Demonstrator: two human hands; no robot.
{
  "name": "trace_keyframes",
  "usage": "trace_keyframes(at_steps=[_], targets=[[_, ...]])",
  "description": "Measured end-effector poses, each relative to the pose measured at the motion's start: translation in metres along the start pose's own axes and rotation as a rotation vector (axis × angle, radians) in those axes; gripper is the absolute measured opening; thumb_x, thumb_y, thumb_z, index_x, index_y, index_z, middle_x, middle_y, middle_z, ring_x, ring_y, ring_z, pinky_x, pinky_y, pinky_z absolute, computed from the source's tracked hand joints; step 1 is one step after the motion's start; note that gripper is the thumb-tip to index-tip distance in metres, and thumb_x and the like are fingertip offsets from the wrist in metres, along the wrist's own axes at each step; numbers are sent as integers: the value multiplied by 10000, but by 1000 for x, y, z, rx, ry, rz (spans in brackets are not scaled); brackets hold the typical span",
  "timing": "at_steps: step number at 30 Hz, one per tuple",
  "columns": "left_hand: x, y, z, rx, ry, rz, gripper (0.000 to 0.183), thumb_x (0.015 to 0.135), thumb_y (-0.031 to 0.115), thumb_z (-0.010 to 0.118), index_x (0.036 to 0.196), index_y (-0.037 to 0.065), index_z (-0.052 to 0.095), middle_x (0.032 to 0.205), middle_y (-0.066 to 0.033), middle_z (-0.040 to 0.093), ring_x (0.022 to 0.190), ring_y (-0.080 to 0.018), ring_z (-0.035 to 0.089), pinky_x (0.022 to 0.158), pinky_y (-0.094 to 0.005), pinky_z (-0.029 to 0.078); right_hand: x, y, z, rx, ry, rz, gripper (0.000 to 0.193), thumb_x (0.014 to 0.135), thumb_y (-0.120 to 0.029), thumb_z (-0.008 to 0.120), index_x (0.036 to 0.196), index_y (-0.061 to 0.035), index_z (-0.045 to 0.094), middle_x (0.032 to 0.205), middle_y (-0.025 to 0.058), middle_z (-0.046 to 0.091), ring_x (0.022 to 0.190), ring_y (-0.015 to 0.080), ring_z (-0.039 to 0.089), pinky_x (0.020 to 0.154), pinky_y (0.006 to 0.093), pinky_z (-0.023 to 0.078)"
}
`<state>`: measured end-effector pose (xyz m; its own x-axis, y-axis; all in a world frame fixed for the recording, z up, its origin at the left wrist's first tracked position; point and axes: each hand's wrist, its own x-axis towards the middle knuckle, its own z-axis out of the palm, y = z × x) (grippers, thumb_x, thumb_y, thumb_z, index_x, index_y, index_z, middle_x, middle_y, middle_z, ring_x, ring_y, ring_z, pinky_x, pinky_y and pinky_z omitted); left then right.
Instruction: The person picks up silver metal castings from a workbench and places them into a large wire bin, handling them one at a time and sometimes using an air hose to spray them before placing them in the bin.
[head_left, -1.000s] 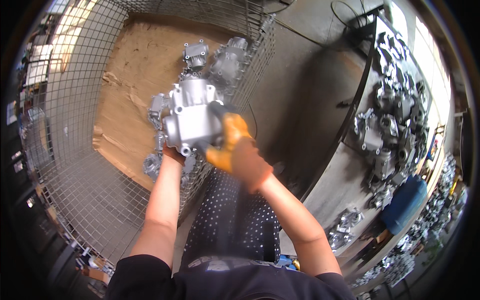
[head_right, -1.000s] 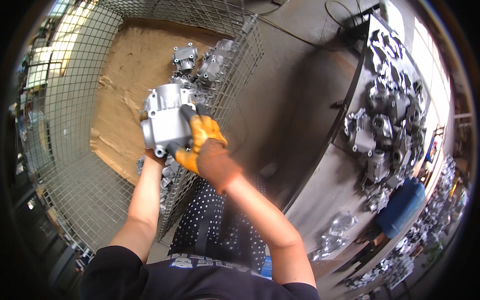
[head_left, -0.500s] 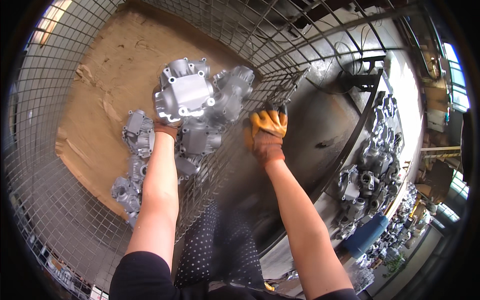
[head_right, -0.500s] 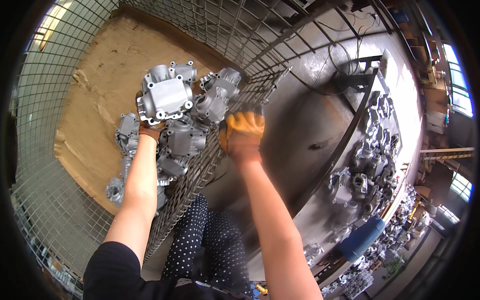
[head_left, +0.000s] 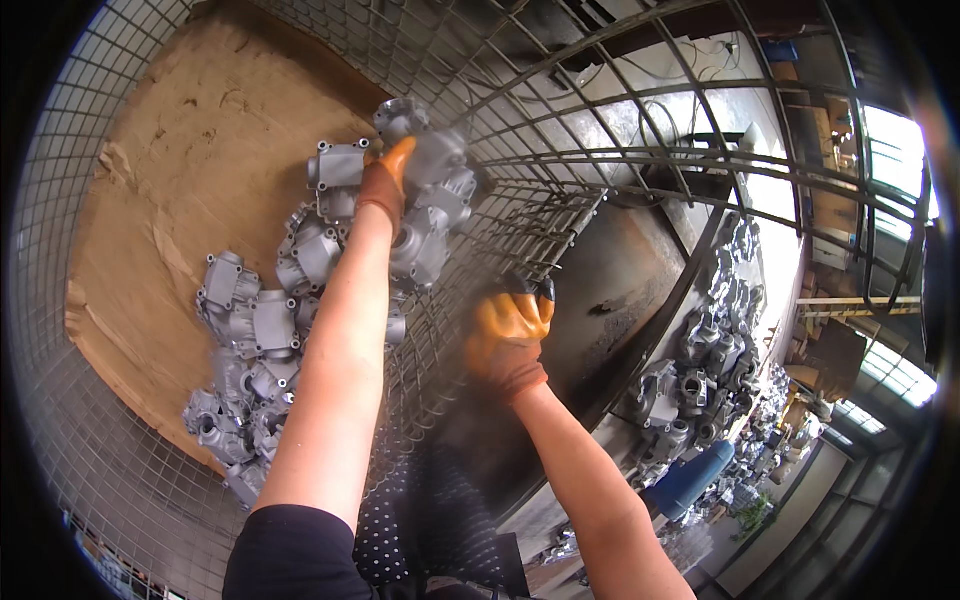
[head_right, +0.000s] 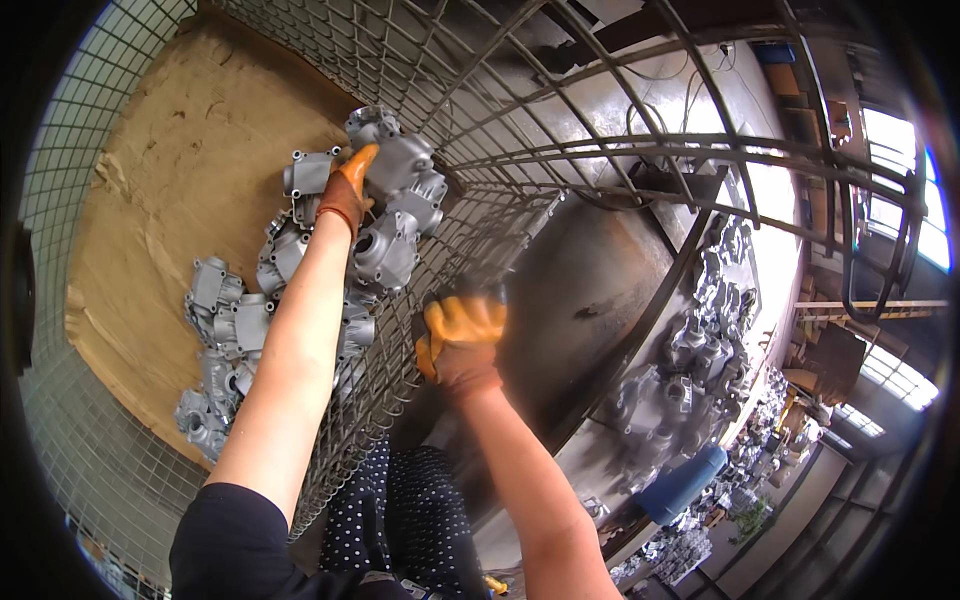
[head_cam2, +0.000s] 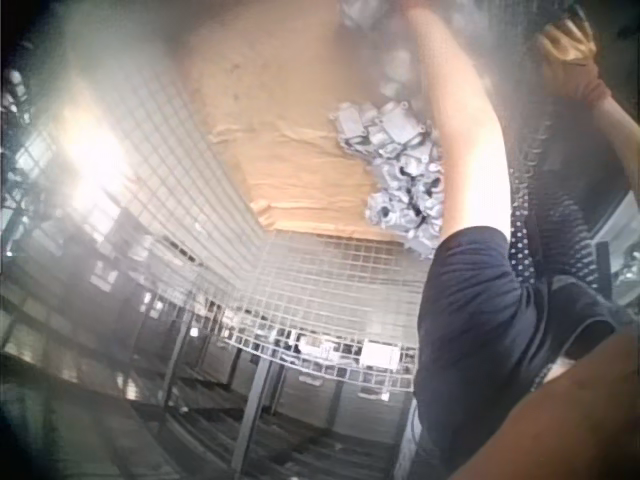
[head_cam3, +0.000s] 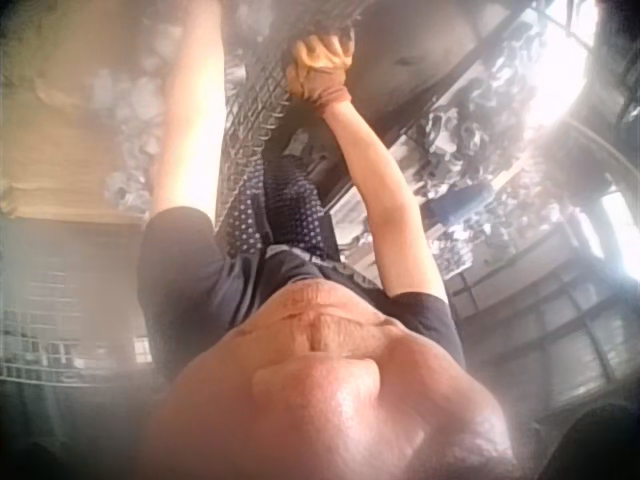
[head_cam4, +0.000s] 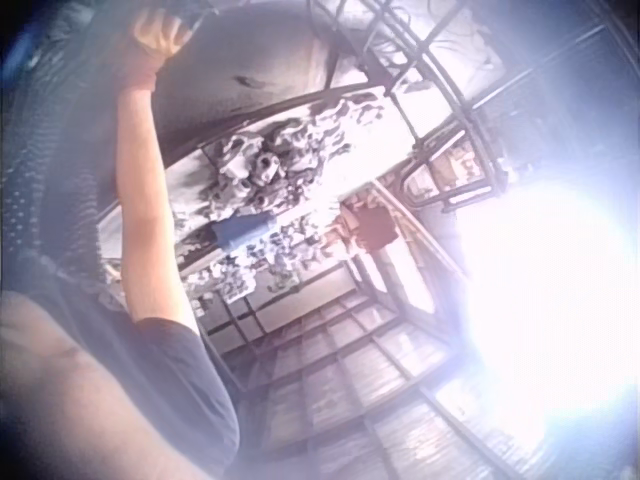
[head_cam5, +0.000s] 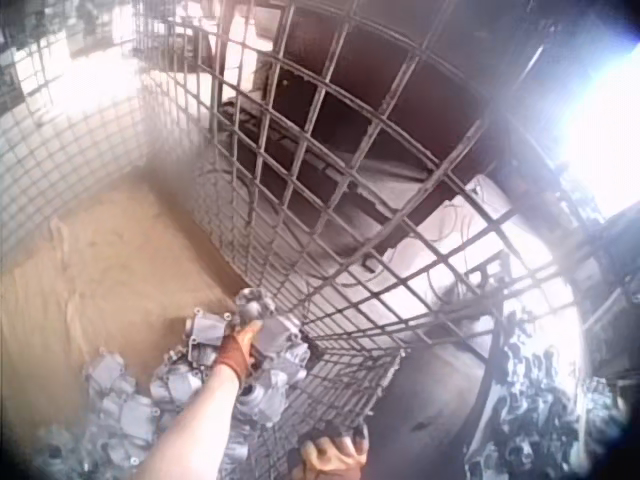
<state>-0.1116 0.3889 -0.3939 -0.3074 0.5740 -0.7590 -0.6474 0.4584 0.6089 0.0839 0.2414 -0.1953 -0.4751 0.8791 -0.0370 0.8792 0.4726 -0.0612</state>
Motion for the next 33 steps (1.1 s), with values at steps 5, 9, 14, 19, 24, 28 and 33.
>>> trace_keyframes(at_steps=[5, 9, 14, 19, 24, 28, 33], targets=[[-92, 7, -16, 322, 146, 386, 813, 731, 338, 735, 1394, 28, 381, 1323, -184, 510, 1183, -266, 514, 985, -333, 401, -4, 0, -4, 68, -112, 63, 260, 664, -328, 656, 863, -162, 675, 872, -17, 618, 1014, 218, 549, 1000, 490, 356], [-196, -12, -76, 459, 198, 519, 662, 807, 245, 722, 1361, 30, 428, 1327, -142, 502, 1184, -242, 493, 999, -350, 393, -9, -1, 7, 213, 281, 14, 82, 620, -201, 600, 663, -145, 558, 750, 43, 566, 814, 272, 544, 800, 465, 394], [-324, -58, -133, 676, 56, 623, 566, 834, 51, 682, 1344, 8, 440, 1355, -179, 487, 1231, -280, 477, 1043, -408, 378, -4, -7, -13, 275, -271, 187, 193, 784, -205, 556, 893, -113, 687, 953, 121, 661, 1008, 301, 582, 943, 471, 386], [-412, -88, -141, 1052, -176, 850, 514, 845, -20, 628, 1330, -32, 456, 1326, -190, 516, 1209, -281, 508, 1052, -376, 374, -85, -11, -60, 1226, 191, 692, 409, 773, -256, 667, 1148, -98, 623, 1118, 199, 628, 1059, 353, 594, 907, 425, 474], [-470, -118, -112, 1235, -540, 782, 523, 874, -65, 570, 1371, 17, 428, 1339, -154, 496, 1240, -240, 468, 1063, -343, 341, -333, 19, -19, 901, 219, 1310, 406, 734, -295, 652, 1120, -169, 660, 1056, 121, 674, 1015, 308, 634, 877, 403, 505], [-506, -179, -63, 1244, -783, 648, 522, 880, -37, 582, 1372, 24, 420, 1284, -148, 524, 1183, -238, 507, 1026, -335, 378, -594, 55, 16, 485, 211, 1937, 275, 741, -158, 619, 1005, -117, 682, 1004, 165, 679, 956, 352, 643, 824, 427, 513], [-565, -294, 5, 1419, -1048, 551, 492, 851, 20, 614, 1325, 18, 479, 1181, -168, 589, 1075, -239, 582, 946, -345, 453, -833, 83, -21, 311, -250, 2423, 355, 766, -244, 639, 1113, -173, 612, 1125, 110, 649, 1044, 328, 622, 879, 432, 505]])
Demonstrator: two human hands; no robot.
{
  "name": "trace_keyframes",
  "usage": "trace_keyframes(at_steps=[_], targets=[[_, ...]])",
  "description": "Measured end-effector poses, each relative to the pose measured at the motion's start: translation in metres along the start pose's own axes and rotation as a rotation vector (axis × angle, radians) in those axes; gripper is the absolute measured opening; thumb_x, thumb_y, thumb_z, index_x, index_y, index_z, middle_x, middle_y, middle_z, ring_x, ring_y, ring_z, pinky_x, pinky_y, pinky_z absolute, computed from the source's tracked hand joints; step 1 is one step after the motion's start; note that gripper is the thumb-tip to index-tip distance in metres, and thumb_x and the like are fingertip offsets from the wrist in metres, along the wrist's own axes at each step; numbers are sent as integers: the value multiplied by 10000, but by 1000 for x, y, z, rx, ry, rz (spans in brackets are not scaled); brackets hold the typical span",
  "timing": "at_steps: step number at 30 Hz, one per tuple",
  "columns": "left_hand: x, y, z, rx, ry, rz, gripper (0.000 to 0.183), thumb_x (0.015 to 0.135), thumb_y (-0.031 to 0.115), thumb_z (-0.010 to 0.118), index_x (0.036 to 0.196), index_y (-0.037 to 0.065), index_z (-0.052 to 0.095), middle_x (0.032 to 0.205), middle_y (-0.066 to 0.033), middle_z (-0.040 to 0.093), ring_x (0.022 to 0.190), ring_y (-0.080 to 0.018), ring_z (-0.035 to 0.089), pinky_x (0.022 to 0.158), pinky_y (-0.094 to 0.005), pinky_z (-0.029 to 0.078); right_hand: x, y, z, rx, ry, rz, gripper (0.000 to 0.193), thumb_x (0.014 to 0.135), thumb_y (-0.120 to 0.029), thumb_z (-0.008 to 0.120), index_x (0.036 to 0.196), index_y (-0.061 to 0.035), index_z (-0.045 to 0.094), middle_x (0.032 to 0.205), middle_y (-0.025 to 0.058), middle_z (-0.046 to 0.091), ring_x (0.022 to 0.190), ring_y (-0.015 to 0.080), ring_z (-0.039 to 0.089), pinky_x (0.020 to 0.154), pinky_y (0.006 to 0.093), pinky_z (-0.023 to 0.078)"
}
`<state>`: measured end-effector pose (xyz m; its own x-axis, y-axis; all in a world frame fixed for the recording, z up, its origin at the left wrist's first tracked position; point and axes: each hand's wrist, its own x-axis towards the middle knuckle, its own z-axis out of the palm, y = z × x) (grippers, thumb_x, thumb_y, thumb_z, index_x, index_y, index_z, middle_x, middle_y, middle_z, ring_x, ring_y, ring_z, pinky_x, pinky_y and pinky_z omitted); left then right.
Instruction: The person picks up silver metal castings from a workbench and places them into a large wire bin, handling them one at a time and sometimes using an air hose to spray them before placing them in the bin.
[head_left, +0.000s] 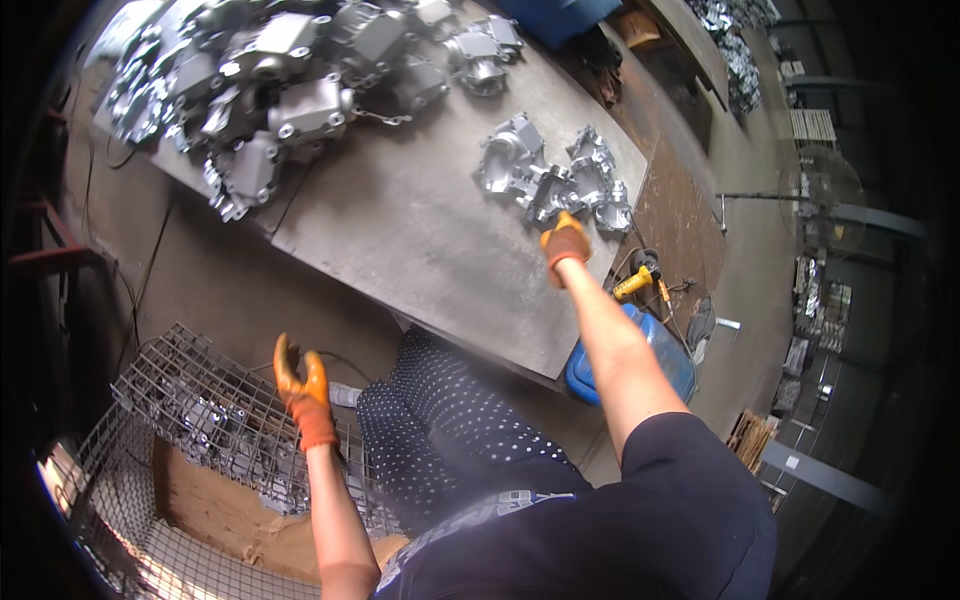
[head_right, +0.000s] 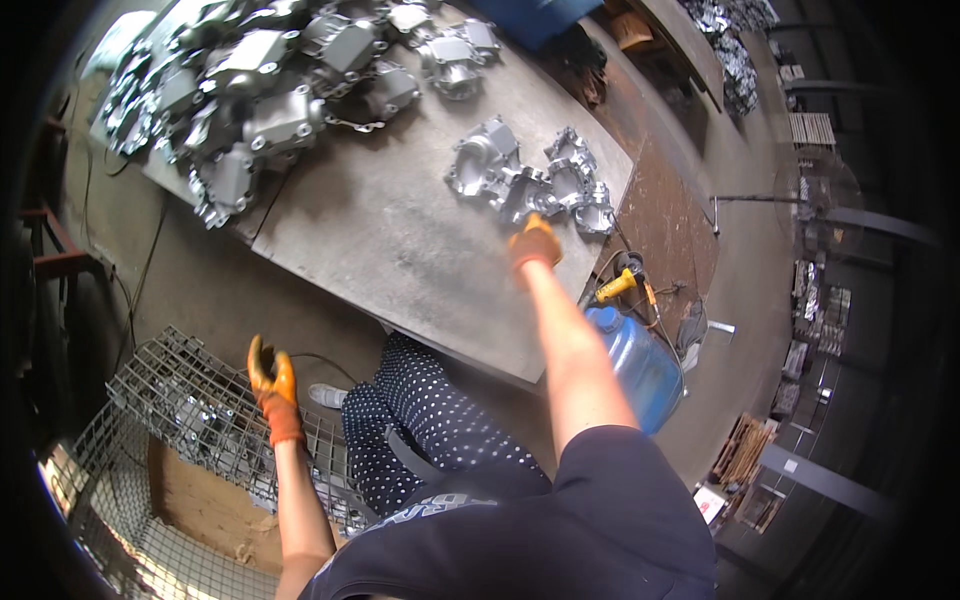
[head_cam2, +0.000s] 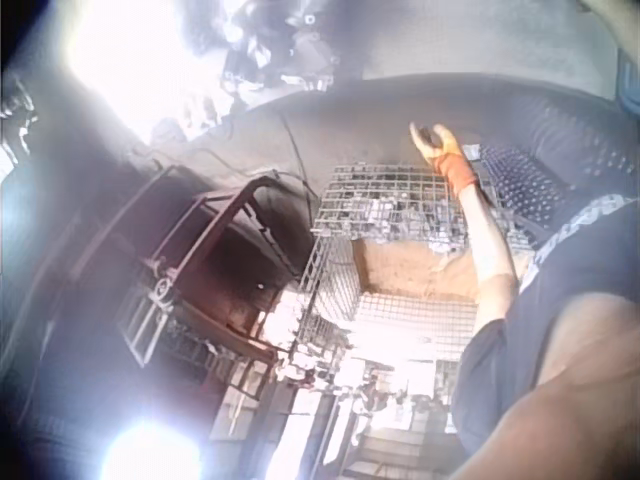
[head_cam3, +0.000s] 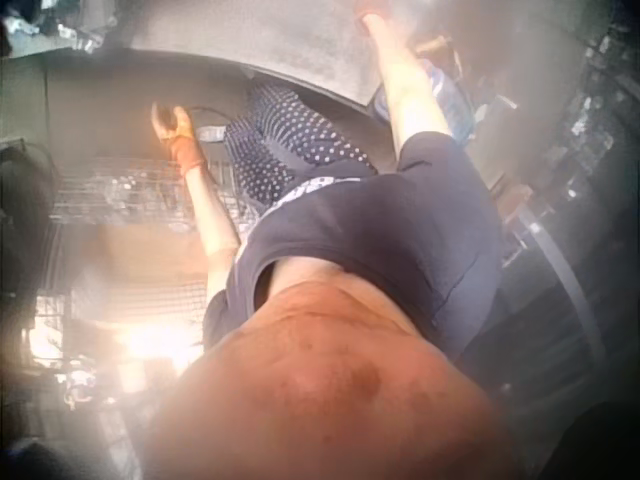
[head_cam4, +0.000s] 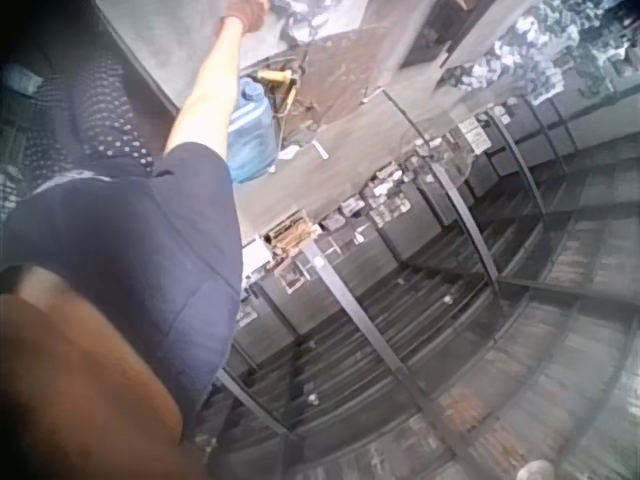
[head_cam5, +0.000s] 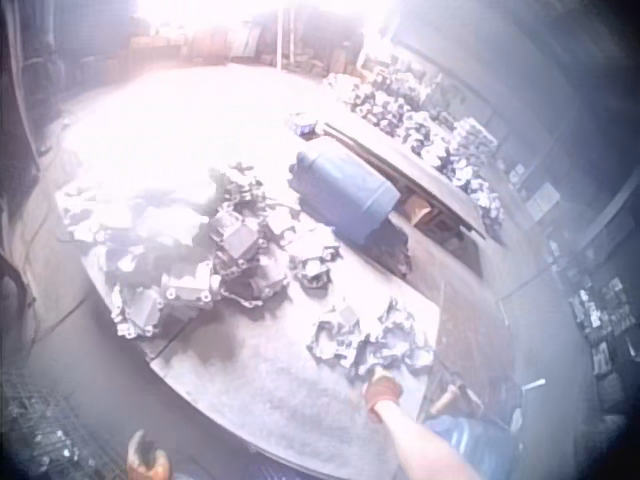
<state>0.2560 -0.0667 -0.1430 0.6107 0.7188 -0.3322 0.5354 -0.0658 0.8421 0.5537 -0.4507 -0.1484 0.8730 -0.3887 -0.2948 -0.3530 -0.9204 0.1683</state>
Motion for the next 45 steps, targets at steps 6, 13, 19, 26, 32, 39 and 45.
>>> trace_keyframes(at_steps=[6, 13, 19, 26, 32, 39, 45], targets=[[46, 93, 156, 36, -449, 160, 436, 853, 105, 621, 1279, 67, 541, 1107, -136, 657, 1046, -213, 613, 897, -332, 467, 107, 13, -49, -122, 18, -391, 668, 728, -302, 677, 1337, -151, 449, 1313, 89, 535, 1191, 306, 538, 977, 405, 457], [61, 131, 286, 143, -804, -53, 513, 846, 221, 673, 1312, 70, 522, 1155, -121, 644, 1080, -207, 596, 936, -317, 450, 121, -12, -15, -103, 22, -430, 398, 702, -198, 719, 1090, -131, 661, 998, 107, 694, 948, 312, 668, 766, 400, 552], [22, 91, 305, 277, -1017, -305, 1004, 720, 355, 784, 1489, 91, 196, 1411, -214, 424, 1232, -301, 499, 982, -364, 438, 28, -38, 15, -408, -282, -754, 223, 868, -166, 558, 1023, -147, 717, 1072, 35, 683, 1006, 216, 653, 789, 384, 521], [-4, 21, 268, 227, -796, -256, 743, 756, 246, 731, 1383, 11, 409, 1064, -146, 637, 928, -193, 610, 810, -309, 488, -17, -26, 21, 286, -352, -870, 258, 716, -312, 686, 892, -124, 698, 1003, 73, 681, 959, 292, 651, 793, 431, 525], [2, -7, 231, 95, -804, -777, 548, 793, 336, 667, 1199, -8, 536, 868, -89, 622, 702, -157, 575, 598, -291, 458, 54, 52, 42, 112, -313, 200, 721, 718, -311, 755, 1336, -79, 466, 1263, 201, 574, 1126, 350, 577, 898, 425, 481], [5, -2, 215, -99, -772, -1014, 535, 798, 518, 661, 1137, 121, 547, 953, -49, 535, 765, -210, 552, 742, -419, 484, 37, 80, 106, 524, -461, 220, 576, 726, -208, 733, 1233, -20, 537, 1069, 197, 661, 949, 301, 647, 810, 379, 507], [-3, -6, 199, -555, -608, -1055, 445, 870, 328, 646, 1226, 102, 505, 1151, -108, 573, 1053, -290, 576, 836, -482, 525, -23, 39, 61, 687, -285, 43, 462, 705, -175, 700, 1126, -41, 566, 906, 176, 674, 826, 281, 648, 733, 360, 501]])
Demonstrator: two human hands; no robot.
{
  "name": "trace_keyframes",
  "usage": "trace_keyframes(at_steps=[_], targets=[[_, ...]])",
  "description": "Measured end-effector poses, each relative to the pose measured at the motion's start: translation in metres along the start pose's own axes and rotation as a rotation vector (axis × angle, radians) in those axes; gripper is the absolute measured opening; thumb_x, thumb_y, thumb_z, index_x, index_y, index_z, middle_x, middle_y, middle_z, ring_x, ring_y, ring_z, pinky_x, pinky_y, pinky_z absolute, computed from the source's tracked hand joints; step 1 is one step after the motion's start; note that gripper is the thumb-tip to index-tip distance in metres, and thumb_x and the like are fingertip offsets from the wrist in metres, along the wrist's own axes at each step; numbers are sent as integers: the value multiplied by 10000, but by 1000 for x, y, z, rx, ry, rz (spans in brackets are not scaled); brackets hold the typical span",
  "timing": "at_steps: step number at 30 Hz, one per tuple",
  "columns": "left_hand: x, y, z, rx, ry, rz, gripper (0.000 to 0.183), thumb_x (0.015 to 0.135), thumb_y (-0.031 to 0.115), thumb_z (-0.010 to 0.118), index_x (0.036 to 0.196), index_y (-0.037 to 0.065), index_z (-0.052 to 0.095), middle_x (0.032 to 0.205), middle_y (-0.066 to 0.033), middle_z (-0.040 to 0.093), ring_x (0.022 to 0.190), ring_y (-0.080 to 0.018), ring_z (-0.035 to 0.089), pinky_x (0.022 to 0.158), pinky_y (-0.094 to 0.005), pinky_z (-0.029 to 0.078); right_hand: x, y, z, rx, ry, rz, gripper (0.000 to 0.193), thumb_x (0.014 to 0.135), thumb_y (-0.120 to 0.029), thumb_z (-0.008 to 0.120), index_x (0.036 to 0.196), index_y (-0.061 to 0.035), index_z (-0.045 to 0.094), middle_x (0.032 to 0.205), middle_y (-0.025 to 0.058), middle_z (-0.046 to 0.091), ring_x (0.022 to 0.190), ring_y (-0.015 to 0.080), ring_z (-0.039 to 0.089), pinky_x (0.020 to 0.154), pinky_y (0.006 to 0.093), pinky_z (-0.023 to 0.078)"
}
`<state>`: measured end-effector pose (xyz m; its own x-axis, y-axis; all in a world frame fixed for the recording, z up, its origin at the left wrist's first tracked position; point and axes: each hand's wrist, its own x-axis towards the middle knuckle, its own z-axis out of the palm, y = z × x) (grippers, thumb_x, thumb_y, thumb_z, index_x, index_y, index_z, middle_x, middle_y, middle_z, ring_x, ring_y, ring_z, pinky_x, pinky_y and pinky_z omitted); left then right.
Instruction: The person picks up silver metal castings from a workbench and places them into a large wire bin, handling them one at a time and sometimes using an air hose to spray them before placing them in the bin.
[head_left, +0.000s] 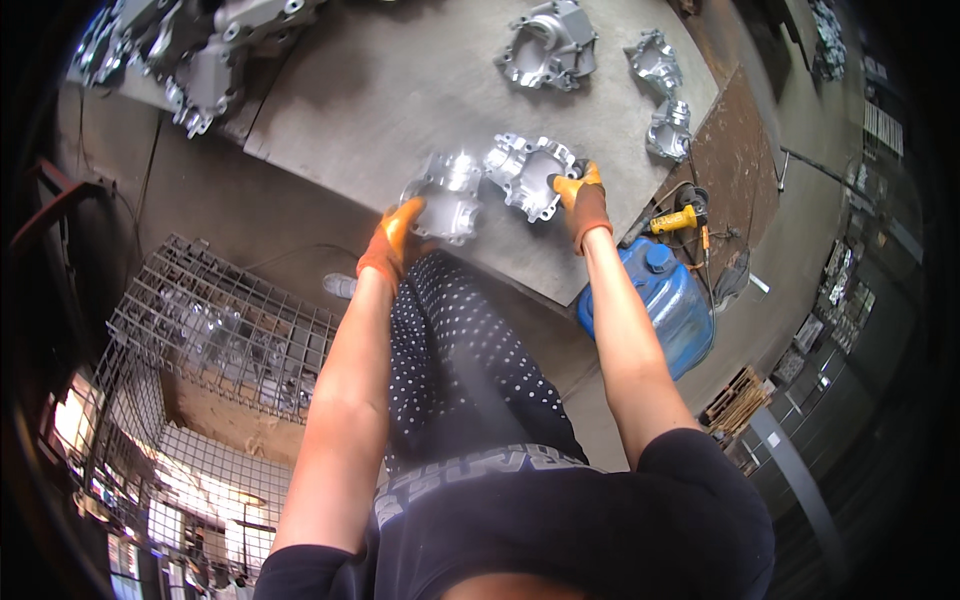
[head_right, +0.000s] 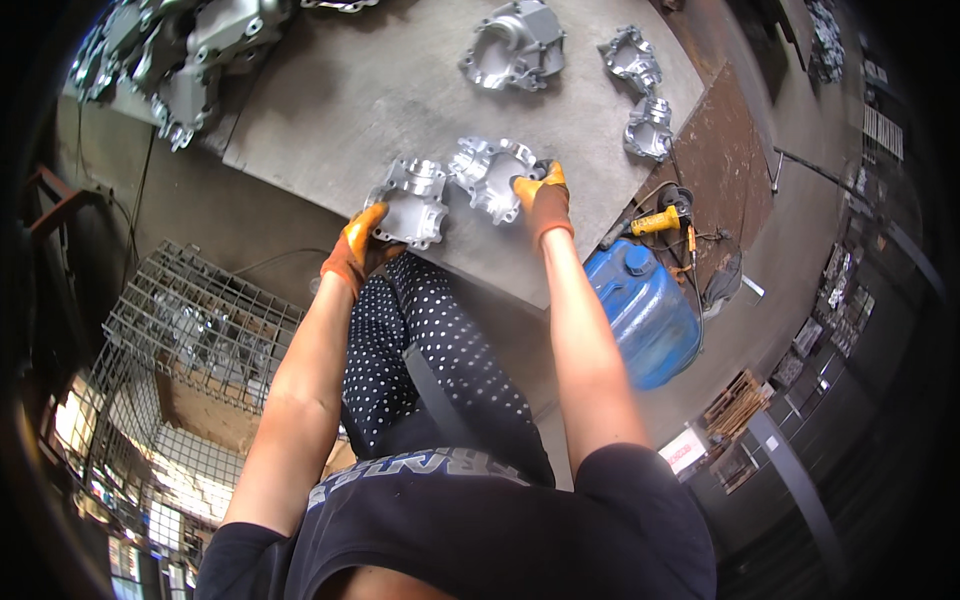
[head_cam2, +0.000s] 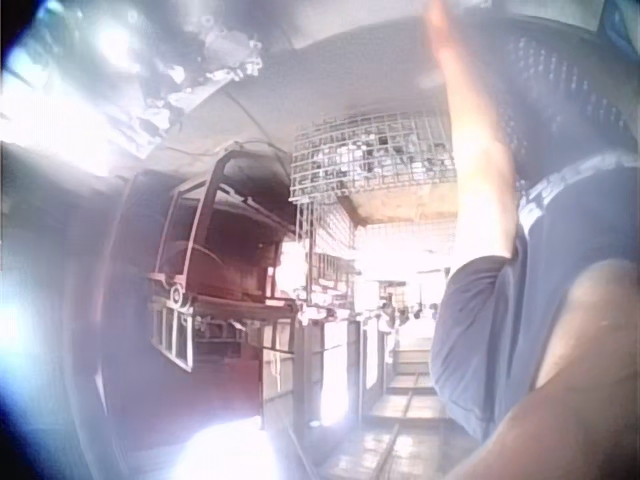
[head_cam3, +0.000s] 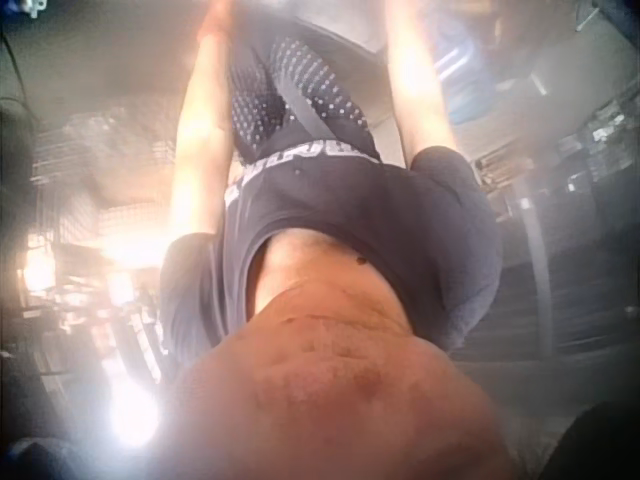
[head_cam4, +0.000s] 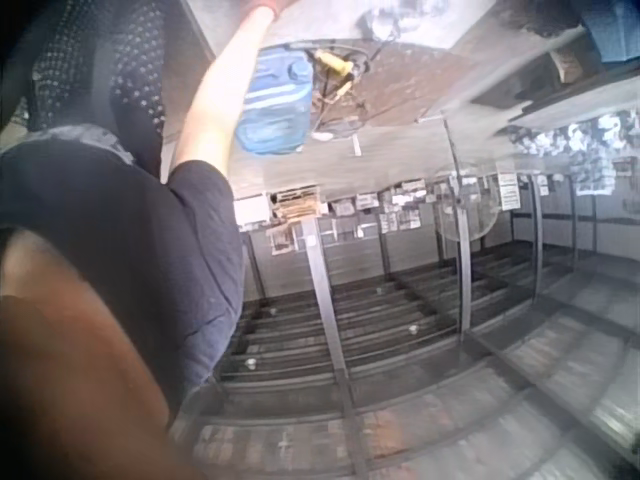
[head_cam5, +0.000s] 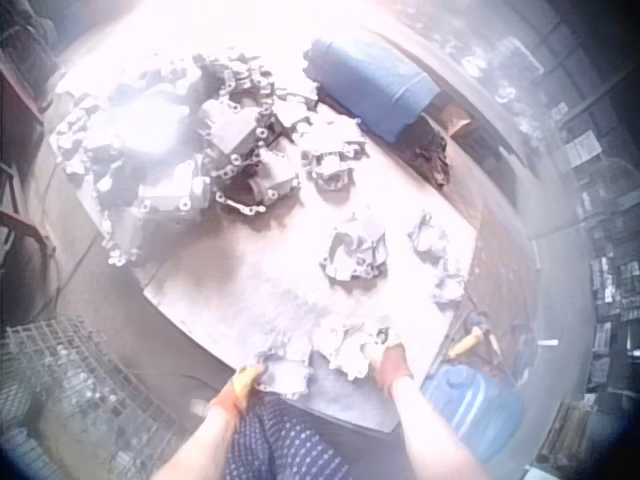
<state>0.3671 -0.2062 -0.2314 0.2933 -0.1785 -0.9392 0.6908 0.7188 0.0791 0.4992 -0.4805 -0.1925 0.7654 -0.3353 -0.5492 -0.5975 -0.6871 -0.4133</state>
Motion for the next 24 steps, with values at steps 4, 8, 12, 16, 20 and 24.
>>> trace_keyframes(at_steps=[4, 8, 12, 16, 20, 24], targets=[[-20, -7, -21, -136, -121, 84, 458, 886, 234, 625, 1284, 82, 457, 1174, -129, 549, 1004, -279, 599, 808, -419, 548, -106, -62, 39, -409, 304, -384, 383, 652, -223, 740, 950, -58, 566, 991, 185, 619, 911, 390, 606, 785, 453, 502], [-66, -6, -62, -291, -279, 184, 421, 886, 194, 618, 1272, 88, 486, 1083, -91, 570, 903, -227, 610, 774, -369, 544, -215, -105, 60, -522, 343, -935, 363, 576, -268, 775, 771, -98, 521, 813, 93, 519, 777, 314, 531, 680, 449, 424], [-116, -10, -115, -401, -357, 384, 412, 895, 216, 618, 1283, 118, 521, 1046, -15, 596, 910, -144, 595, 767, -304, 510, -308, -128, 81, -497, 64, -1346, 239, 648, -225, 728, 702, -107, 527, 718, 88, 496, 691, 291, 515, 630, 424, 406], [-160, -24, -199, 162, -142, 1144, 427, 925, 211, 578, 1323, 84, 493, 1229, -65, 569, 1086, -162, 564, 880, -315, 489, -366, -143, 108, -294, -146, -1530, 265, 692, -214, 729, 875, -40, 648, 884, 136, 597, 746, 312, 563, 674, 414, 451], [-209, -54, -282, -329, -297, 1017, 487, 876, -61, 544, 1351, 7, 460, 1325, -86, 507, 1178, -196, 524, 996, -297, 420, -385, -157, 153, -222, -550, -1021, 548, 884, -209, 641, 1328, 21, 415, 1216, 128, 570, 1103, 243, 557, 975, 362, 431], [-272, -93, -348, -743, 9, 797, 452, 916, 227, 577, 1333, 77, 494, 1177, -70, 594, 1015, -161, 585, 853, -285, 482, -414, -159, 238, -186, -1312, -949, 404, 934, -29, 528, 1328, -22, 439, 1287, 102, 523, 1185, 212, 503, 1001, 306, 397]])
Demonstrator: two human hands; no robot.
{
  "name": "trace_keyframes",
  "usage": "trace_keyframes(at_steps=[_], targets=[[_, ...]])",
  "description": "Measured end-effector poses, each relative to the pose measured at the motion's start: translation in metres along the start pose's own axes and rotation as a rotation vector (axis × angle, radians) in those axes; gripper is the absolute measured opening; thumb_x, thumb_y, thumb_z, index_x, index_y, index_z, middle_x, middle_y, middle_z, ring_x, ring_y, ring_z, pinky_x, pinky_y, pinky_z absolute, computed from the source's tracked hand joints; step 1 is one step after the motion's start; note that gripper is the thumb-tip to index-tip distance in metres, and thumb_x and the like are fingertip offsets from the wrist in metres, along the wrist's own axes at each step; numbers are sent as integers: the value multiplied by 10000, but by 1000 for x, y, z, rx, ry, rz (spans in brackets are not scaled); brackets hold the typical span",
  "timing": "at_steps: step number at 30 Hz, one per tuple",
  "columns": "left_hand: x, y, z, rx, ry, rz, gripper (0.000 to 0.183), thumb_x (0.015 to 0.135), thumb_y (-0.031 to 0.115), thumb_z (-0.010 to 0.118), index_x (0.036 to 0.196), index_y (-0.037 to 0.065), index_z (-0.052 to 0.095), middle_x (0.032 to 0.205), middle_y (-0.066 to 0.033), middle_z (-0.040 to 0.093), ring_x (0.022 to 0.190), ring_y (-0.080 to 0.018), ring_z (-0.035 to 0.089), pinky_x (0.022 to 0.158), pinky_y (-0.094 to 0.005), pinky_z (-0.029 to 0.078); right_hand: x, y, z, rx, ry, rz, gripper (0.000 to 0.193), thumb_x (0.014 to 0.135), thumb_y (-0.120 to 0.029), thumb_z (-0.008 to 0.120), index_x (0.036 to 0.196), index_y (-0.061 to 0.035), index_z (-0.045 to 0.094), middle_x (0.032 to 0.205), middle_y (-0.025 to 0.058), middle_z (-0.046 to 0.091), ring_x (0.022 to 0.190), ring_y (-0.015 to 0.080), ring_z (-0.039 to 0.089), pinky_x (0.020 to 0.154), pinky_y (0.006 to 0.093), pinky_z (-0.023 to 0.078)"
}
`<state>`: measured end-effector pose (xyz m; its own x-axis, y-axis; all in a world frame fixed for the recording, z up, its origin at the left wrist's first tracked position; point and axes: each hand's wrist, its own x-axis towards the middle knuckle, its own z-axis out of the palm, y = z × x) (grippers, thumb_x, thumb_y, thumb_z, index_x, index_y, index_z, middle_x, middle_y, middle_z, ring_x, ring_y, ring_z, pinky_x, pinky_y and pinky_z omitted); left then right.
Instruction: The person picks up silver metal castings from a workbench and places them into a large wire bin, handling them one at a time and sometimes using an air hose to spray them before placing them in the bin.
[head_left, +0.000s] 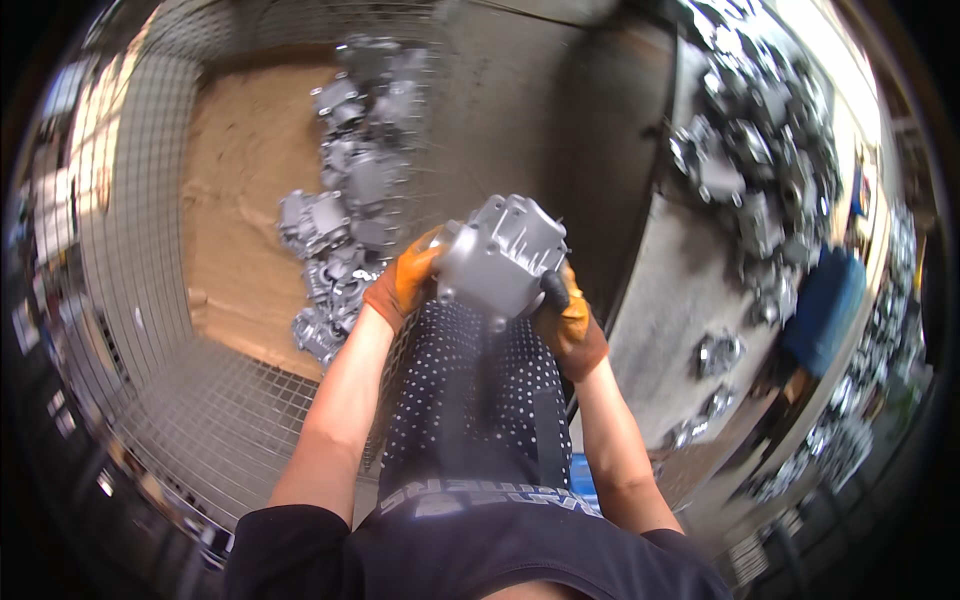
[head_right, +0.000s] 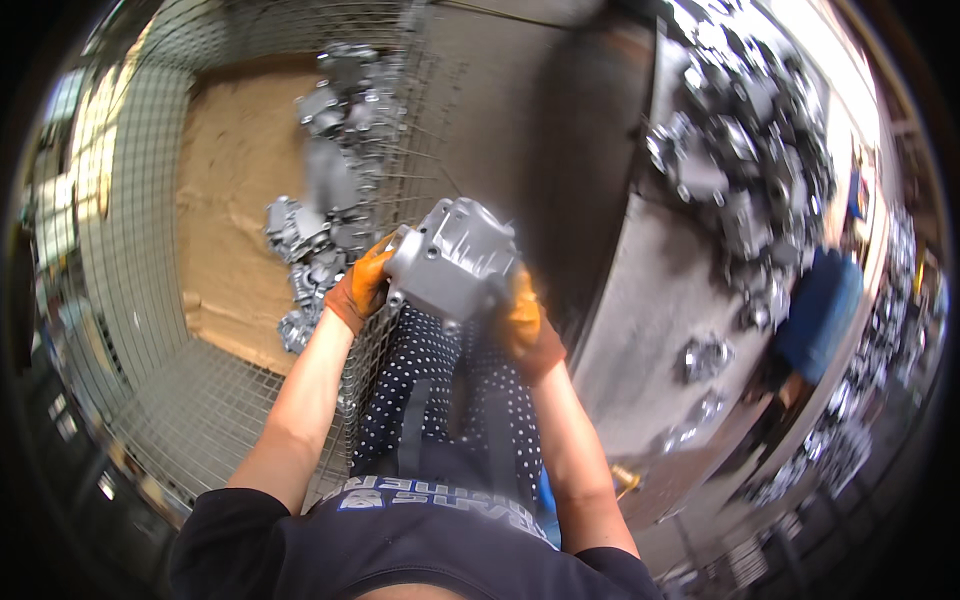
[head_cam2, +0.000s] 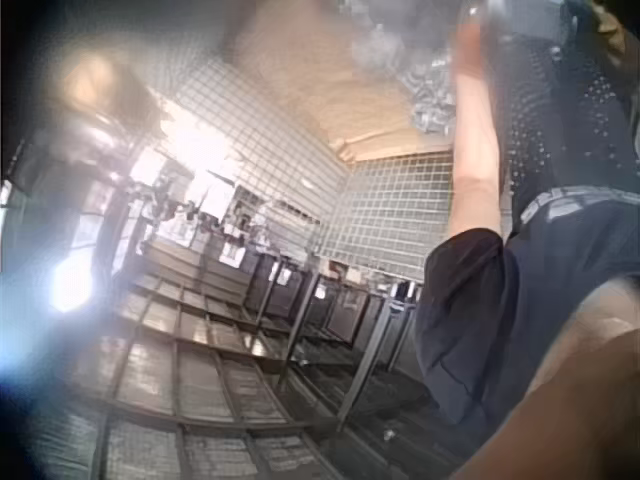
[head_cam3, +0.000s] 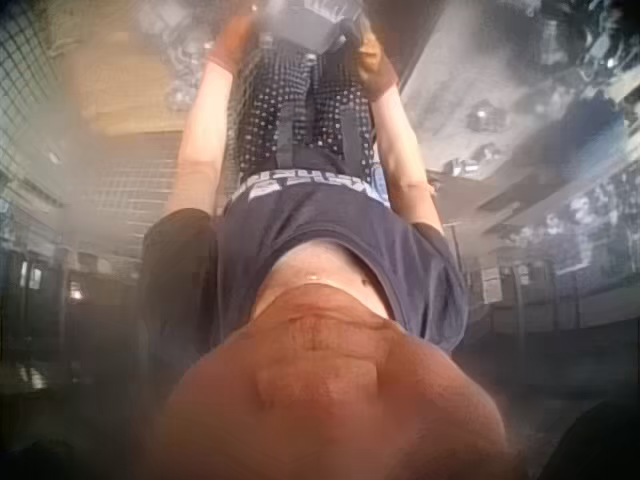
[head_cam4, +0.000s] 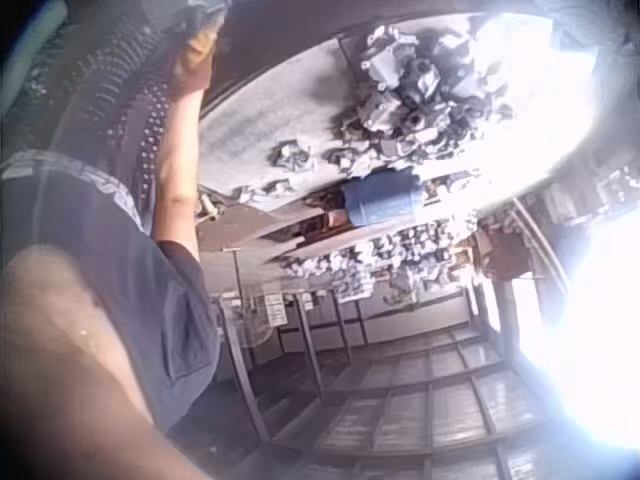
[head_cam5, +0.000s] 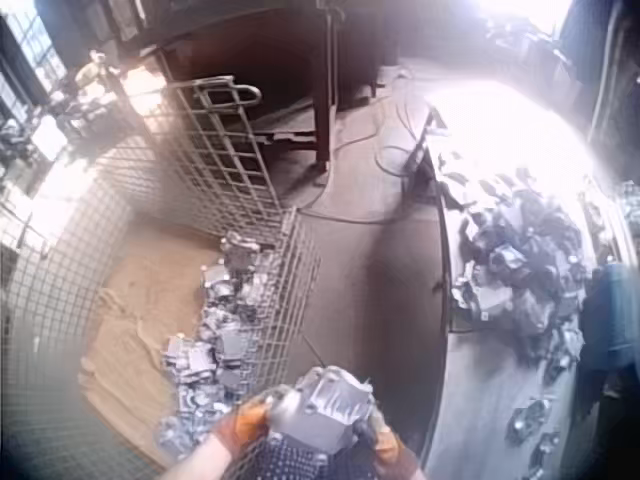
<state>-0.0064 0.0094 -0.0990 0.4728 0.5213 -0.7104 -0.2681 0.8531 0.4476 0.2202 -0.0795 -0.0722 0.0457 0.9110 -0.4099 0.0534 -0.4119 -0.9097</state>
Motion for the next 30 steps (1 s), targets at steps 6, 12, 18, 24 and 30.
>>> trace_keyframes(at_steps=[6, 12, 18, 24, 30], targets=[[-63, 61, -92, 268, 310, 461, 530, 929, 363, 540, 1346, 44, 465, 1289, -173, 541, 1163, -252, 525, 975, -350, 424, 99, -24, 109, 70, -371, -273, 323, 892, -63, 580, 1211, -26, 551, 1234, 80, 561, 1140, 225, 537, 978, 336, 434], [-50, 18, -133, -165, 756, 665, 655, 858, 432, 611, 1334, 8, 461, 1220, -160, 558, 1102, -279, 540, 952, -364, 431, 200, -48, 219, 1007, -450, 489, 291, 942, -188, 575, 1188, -32, 565, 1141, 76, 613, 1046, 199, 593, 933, 342, 493], [-2, -63, -110, 1066, 771, 257, 624, 762, 222, 708, 1306, 46, 457, 1177, -203, 581, 1033, -391, 570, 911, -429, 458, 324, -39, 289, 362, -165, 419, 580, 841, -340, 698, 1228, -1, 432, 1082, 164, 604, 1014, 277, 600, 704, 430, 553], [5, -65, -122, 1100, 775, 466, 551, 763, 187, 671, 1260, 41, 483, 1091, -196, 594, 960, -383, 576, 848, -451, 467, 419, -2, 330, -349, 131, 499, 813, 765, -472, 718, 1306, 45, 401, 1250, 224, 556, 1134, 323, 566, 924, 422, 462], [7, -70, -120, 1085, 783, 435, 481, 787, 201, 642, 1208, 7, 516, 1049, -227, 610, 935, -403, 588, 828, -463, 472, 427, 32, 322, -1197, 129, 277, 455, 784, -425, 652, 1123, -131, 576, 1121, 94, 641, 1034, 264, 635, 821, 438, 516]])
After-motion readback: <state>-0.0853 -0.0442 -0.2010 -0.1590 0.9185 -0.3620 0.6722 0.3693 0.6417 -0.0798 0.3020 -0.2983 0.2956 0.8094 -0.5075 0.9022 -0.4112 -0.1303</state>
